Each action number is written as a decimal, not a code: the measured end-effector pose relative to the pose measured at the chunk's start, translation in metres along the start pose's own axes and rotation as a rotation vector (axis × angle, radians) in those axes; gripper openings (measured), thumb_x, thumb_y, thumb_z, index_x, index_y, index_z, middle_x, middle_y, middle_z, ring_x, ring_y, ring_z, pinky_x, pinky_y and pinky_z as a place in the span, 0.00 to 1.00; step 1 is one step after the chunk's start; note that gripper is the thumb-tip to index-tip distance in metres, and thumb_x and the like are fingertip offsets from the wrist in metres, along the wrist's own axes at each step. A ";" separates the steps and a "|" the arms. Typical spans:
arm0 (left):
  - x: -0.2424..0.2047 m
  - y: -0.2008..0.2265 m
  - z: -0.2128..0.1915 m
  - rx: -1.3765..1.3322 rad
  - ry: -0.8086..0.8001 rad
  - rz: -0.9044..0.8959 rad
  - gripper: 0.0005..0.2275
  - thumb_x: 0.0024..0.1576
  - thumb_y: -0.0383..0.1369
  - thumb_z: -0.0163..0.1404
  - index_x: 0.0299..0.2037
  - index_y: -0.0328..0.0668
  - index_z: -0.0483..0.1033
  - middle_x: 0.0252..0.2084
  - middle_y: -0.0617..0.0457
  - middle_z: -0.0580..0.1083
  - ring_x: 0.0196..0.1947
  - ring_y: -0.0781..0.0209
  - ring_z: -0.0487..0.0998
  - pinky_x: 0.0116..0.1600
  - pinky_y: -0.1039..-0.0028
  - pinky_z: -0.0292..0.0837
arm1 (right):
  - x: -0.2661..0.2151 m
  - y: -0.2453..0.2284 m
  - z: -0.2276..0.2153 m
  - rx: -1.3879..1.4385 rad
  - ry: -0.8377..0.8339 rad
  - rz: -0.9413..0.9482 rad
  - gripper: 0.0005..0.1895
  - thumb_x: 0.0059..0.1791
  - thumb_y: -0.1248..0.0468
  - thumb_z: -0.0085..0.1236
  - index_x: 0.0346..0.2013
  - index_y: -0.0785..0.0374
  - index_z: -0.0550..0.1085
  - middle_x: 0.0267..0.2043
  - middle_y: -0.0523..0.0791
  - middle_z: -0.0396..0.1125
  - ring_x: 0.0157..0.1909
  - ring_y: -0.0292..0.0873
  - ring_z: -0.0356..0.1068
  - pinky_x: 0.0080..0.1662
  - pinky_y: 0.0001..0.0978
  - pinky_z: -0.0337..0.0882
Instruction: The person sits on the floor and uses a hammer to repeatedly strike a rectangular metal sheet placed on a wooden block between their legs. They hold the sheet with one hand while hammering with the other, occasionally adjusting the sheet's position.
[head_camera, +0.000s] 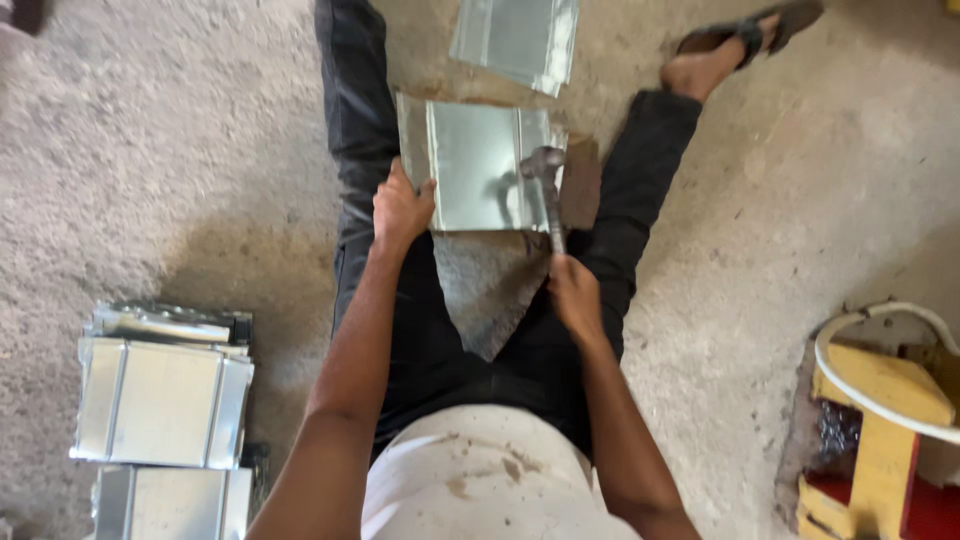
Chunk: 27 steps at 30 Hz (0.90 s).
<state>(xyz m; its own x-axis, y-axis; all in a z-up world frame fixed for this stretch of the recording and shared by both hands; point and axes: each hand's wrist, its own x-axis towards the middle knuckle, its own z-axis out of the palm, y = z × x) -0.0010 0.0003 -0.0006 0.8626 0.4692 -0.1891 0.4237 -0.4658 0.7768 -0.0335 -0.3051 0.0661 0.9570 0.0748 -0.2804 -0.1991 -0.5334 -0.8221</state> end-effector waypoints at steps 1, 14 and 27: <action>0.005 -0.001 0.000 0.014 0.025 0.028 0.27 0.52 0.38 0.60 0.59 0.32 0.64 0.45 0.26 0.76 0.45 0.25 0.77 0.51 0.48 0.72 | -0.007 -0.010 -0.015 0.117 -0.006 0.106 0.27 0.54 0.37 0.46 0.31 0.57 0.72 0.21 0.39 0.60 0.20 0.32 0.57 0.22 0.26 0.57; -0.032 0.001 -0.011 0.002 -0.053 -0.072 0.25 0.56 0.38 0.57 0.59 0.30 0.65 0.44 0.29 0.78 0.45 0.28 0.79 0.52 0.50 0.75 | -0.003 -0.076 -0.059 0.382 0.593 -0.994 0.22 0.61 0.44 0.38 0.34 0.57 0.65 0.17 0.38 0.54 0.16 0.32 0.52 0.21 0.25 0.54; -0.044 0.003 -0.012 -0.021 -0.041 -0.054 0.23 0.56 0.37 0.57 0.57 0.32 0.66 0.44 0.29 0.78 0.45 0.27 0.79 0.52 0.48 0.74 | -0.045 -0.106 -0.123 0.678 0.176 -0.410 0.32 0.62 0.33 0.36 0.28 0.53 0.58 0.20 0.37 0.47 0.16 0.30 0.44 0.17 0.24 0.45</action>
<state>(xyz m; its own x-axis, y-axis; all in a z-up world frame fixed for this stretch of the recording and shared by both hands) -0.0408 -0.0125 0.0173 0.8496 0.4615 -0.2553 0.4643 -0.4245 0.7773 -0.0297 -0.3555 0.2268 0.9895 -0.0105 0.1444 0.1445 0.1387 -0.9797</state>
